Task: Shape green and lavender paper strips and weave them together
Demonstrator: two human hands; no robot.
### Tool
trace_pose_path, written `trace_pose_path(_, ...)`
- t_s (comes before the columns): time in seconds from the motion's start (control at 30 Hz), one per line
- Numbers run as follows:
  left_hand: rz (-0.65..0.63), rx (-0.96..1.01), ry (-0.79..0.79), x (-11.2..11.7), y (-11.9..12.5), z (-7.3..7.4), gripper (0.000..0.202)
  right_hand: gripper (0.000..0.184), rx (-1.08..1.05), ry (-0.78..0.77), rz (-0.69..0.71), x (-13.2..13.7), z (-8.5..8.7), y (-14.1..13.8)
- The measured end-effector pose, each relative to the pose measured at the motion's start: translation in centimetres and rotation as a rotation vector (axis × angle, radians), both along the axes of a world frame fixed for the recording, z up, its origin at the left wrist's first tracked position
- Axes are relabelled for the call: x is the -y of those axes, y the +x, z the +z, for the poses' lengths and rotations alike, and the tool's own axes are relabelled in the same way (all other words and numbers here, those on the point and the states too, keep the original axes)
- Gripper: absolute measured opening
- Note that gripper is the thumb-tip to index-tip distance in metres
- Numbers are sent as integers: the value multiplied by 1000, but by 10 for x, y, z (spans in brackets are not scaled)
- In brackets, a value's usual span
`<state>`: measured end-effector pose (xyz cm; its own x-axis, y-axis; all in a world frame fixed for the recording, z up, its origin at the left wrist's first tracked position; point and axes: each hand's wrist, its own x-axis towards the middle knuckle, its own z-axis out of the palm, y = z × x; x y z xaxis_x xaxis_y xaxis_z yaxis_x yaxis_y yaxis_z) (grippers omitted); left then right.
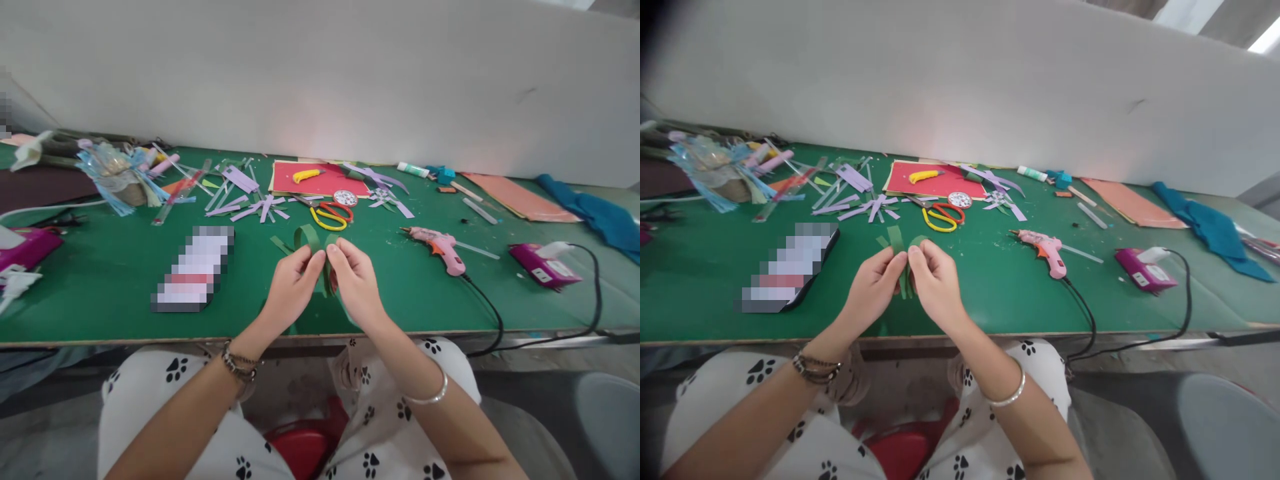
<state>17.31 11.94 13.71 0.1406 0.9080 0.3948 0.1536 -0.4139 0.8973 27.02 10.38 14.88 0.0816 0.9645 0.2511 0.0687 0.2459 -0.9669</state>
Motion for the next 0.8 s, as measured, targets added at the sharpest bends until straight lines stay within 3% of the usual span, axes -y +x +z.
trace_pose_path(0.13,113,-102,195,-3,-4,0,35,32,149,20,69,-1,1,6)
trace_pose_path(0.23,118,-92,226,-2,-2,0,33,31,244,29,53,0,2,8)
trace_pose_path(0.3,107,-50,185,1,0,0,33,30,259,39,26,1,1,7)
trace_pose_path(0.47,92,123,-100,7,4,-1,35,31,138,48,-46,3,-3,-2)
trace_pose_path(0.53,66,112,-120,7,4,-1,34,30,82,34,-60,3,-5,-5)
trace_pose_path(0.63,30,-11,-7,4,1,-1,32,30,34,19,-76,1,-6,-4)
trace_pose_path(0.8,93,-103,160,0,-1,-2,32,31,129,10,-7,0,-4,1)
